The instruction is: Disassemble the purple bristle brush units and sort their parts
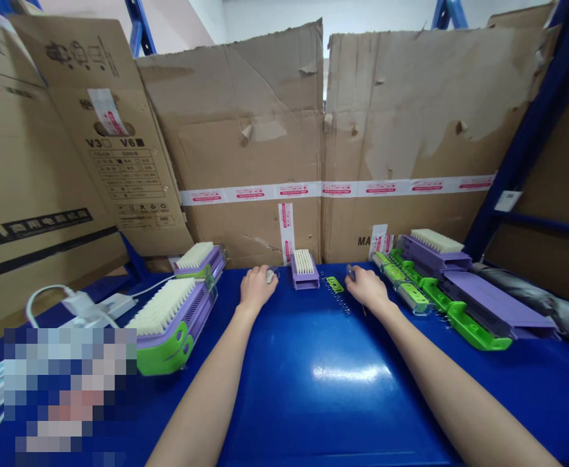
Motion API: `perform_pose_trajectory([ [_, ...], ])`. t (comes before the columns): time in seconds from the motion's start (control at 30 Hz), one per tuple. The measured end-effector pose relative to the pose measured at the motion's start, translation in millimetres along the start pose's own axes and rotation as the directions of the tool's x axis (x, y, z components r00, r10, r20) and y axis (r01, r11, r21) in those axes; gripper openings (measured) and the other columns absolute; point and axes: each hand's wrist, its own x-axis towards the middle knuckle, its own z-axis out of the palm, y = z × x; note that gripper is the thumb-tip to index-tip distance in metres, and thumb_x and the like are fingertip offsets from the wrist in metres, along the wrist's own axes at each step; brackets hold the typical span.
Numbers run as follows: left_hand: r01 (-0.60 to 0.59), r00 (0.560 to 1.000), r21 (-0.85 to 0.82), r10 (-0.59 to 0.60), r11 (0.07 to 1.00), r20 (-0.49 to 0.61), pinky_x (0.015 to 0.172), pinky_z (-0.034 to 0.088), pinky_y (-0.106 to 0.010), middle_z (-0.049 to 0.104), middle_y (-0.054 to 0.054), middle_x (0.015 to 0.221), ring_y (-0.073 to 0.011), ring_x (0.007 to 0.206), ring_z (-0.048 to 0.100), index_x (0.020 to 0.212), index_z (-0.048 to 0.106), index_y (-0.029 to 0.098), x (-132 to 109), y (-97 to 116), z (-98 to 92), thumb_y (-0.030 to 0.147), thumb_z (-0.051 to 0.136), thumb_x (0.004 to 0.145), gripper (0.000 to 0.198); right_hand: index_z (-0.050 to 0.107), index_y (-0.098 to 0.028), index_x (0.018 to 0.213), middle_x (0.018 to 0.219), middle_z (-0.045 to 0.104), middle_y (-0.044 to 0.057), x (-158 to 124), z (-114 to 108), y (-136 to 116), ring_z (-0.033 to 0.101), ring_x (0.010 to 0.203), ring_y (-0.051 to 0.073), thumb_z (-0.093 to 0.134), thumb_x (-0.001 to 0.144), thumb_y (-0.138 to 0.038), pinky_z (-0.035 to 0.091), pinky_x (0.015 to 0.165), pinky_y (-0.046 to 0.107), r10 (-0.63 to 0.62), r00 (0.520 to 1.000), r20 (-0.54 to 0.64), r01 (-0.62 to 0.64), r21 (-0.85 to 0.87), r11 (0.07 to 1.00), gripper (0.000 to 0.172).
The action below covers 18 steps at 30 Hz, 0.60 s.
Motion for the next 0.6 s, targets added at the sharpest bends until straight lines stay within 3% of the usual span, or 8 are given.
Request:
perform_pose_trajectory([
  [0.23,-0.043,0.998,0.050,0.041,0.998,0.036,0.076,0.044,-0.031,0.062,-0.011,0.103,-0.0254,0.098,0.059,0.109,0.058,0.020,-0.8,-1.5,-5.1,0.060,0.049,0.078,0.052,0.059,-0.016,0.109,0.098,0.065,0.016,-0.8,-0.5,0.2,0.063,0.089,0.029,0.036,0.086,-0.035,0.044,0.067,0.033,-0.003,1.000,0.008,0.003,-0.002,1.000,0.037],
  [0.4,-0.116,0.992,0.082,0.111,0.990,0.068,0.077,0.044,-0.031,0.060,-0.012,0.109,-0.0267,0.100,0.059,0.120,0.051,0.019,-1.2,-1.2,-3.6,0.061,0.055,0.073,0.063,0.059,-0.017,0.110,0.100,0.064,0.016,-0.6,0.5,0.3,0.063,0.090,0.027,0.037,0.086,-0.035,0.045,0.068,0.032,0.009,0.999,0.035,-0.008,-0.006,1.000,0.037],
  [0.6,-0.098,0.992,0.109,0.088,0.989,0.091,0.070,0.044,-0.030,0.063,-0.010,0.098,-0.0245,0.089,0.063,0.104,0.055,0.019,-0.8,1.0,-6.0,0.056,0.047,0.081,0.044,0.058,-0.016,0.111,0.102,0.063,0.016,0.9,2.7,1.3,0.062,0.094,0.030,0.035,0.086,-0.036,0.046,0.072,0.035,0.010,0.998,0.059,-0.009,-0.016,1.000,0.039],
])
